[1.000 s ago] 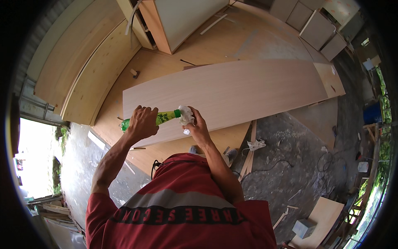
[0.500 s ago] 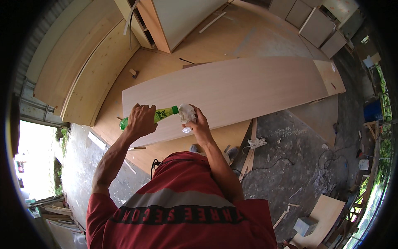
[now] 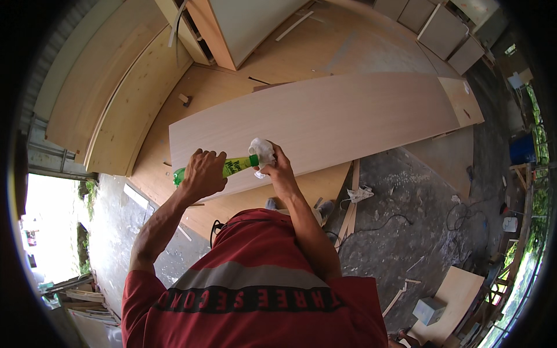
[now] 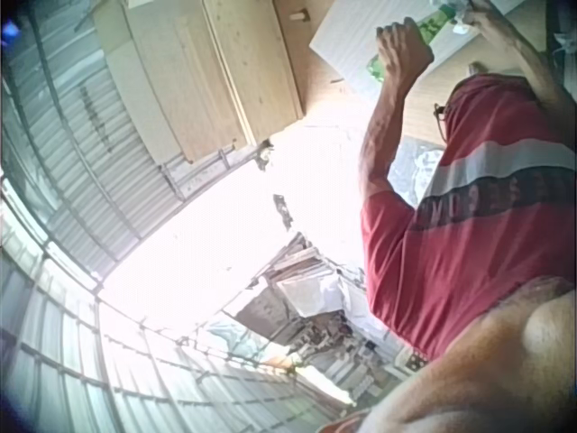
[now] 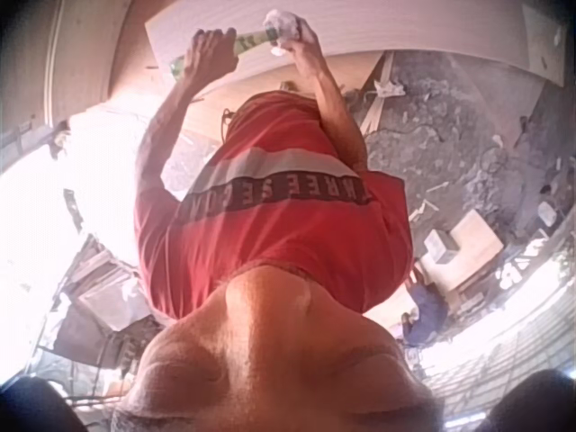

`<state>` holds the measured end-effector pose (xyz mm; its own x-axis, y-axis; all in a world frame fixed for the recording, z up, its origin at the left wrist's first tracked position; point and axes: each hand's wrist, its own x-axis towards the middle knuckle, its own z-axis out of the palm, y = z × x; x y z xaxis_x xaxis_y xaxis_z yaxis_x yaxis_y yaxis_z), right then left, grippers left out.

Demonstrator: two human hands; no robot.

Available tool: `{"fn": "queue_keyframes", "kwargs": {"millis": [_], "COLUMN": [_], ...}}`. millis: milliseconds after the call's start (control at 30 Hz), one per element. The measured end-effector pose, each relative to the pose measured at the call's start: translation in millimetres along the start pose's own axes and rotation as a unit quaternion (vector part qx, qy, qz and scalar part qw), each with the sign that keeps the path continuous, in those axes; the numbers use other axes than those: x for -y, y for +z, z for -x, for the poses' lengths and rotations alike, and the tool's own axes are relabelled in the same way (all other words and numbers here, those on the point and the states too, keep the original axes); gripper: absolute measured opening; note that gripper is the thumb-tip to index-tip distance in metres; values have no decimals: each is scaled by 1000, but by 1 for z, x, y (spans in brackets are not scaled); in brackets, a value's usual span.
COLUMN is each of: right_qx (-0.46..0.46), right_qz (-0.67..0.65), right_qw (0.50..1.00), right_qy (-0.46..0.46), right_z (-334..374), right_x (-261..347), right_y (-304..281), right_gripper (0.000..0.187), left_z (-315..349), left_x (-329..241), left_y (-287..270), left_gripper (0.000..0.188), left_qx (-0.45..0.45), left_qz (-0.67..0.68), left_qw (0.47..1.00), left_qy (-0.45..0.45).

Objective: The person repeatedly applies liquid from a green bottle onto a white cloth and wipes their hands and fingers. The person also touches their face with the cloth during the process.

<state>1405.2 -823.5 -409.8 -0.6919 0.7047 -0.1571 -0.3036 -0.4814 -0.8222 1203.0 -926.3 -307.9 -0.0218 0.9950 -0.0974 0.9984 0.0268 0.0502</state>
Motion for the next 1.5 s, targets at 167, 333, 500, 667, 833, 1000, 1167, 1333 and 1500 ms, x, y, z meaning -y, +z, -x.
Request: {"fn": "queue_keyframes", "kwargs": {"millis": [167, 333, 500, 667, 833, 1000, 1167, 1333, 1500], "right_qx": [-15, 2, 19, 14, 67, 112, 171, 209, 285], "right_qz": [8, 42, 43, 46, 26, 14, -39, 21, 136], "right_qw": [1000, 999, 999, 999, 995, 987, 969, 958, 934], "right_qy": [-12, -9, 2, -6, 65, 113, 176, 196, 170], "right_z": [-1, -3, -12, -16, -19, -42, -75, -96, -119], "right_x": [-8, -7, -10, -15, -22, -28, -36, -29, -8], "right_y": [4, 2, 11, 24, 32, 39, 40, 44, 27], "right_gripper": [69, 67, 67, 64, 63, 49, 38, 29, 28], "left_z": [-3, -5, 8, 12, 28, 48, 59, 54, 28], "left_x": [0, 5, 16, 15, 24, 27, 19, 6, -2], "left_y": [-2, 1, 9, 35, 45, 49, 55, 57, 98], "left_gripper": [32, 31, 27, 16, 19, 22, 25, 25, 38], "left_qx": [-9, -18, -34, -41, -14, -17, -36, -31, -104], "left_qz": [5, 4, 21, 39, 56, 61, 103, 144, 178], "left_qw": [1000, 1000, 999, 998, 996, 987, 966, 939, 929], "left_qy": [4, -7, -27, 2, -66, -146, -234, -312, -307]}}
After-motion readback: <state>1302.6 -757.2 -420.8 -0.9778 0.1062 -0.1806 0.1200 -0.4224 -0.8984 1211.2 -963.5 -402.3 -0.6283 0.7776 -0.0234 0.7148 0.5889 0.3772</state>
